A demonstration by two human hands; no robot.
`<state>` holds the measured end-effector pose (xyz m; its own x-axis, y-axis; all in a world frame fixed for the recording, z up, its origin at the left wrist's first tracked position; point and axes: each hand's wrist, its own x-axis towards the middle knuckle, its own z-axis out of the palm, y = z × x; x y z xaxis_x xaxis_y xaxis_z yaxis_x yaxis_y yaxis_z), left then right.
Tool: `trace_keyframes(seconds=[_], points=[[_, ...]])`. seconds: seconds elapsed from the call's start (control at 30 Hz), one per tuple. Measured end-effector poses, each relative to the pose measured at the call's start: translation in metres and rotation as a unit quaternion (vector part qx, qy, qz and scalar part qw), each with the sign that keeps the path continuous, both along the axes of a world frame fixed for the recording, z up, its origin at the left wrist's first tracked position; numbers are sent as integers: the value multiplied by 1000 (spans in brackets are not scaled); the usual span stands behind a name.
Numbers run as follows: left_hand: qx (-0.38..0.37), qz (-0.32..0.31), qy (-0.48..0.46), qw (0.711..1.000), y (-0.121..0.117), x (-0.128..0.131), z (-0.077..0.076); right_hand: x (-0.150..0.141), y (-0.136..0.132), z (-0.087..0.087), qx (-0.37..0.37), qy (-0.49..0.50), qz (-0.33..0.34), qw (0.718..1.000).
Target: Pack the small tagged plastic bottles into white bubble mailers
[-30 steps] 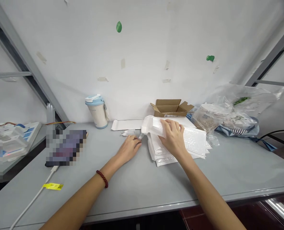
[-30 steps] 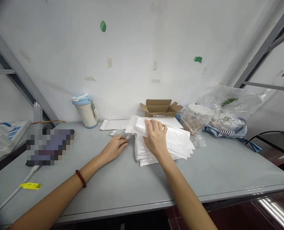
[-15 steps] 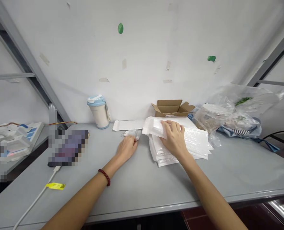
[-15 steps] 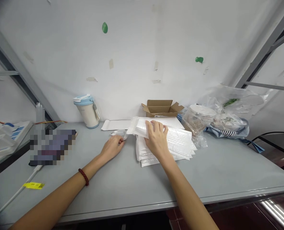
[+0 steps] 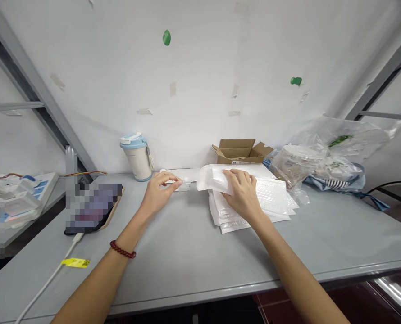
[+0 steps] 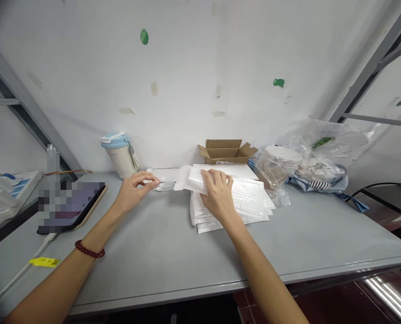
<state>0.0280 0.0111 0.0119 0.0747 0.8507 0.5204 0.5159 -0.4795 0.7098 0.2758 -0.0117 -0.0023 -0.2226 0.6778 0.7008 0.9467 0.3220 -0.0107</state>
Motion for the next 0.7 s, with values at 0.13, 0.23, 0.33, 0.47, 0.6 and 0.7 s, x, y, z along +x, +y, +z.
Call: trace_keyframes(seconds=[0.13,0.23,0.33,0.47,0.6,0.7], points=[[-65,-72,-10,995,-6,13,-6,-9,-5,0,-9,3,82,997],[-74,-106,-18,991,-13,24,-9,-18,-9,-3,6,-9,141,990],[-45,-134,3,990,-21,32,-9,-23,-10,-5,28,-4,187,982],[-47,-175,20,983,-28,38,-8,-25,-12,-5,47,4,209,977],[-85,-162,-43,982,-30,41,-9,-28,-16,-4,55,-11,204,977],[-59,-124,-79,987,-28,41,-11,-31,-18,-5,69,-45,175,981]])
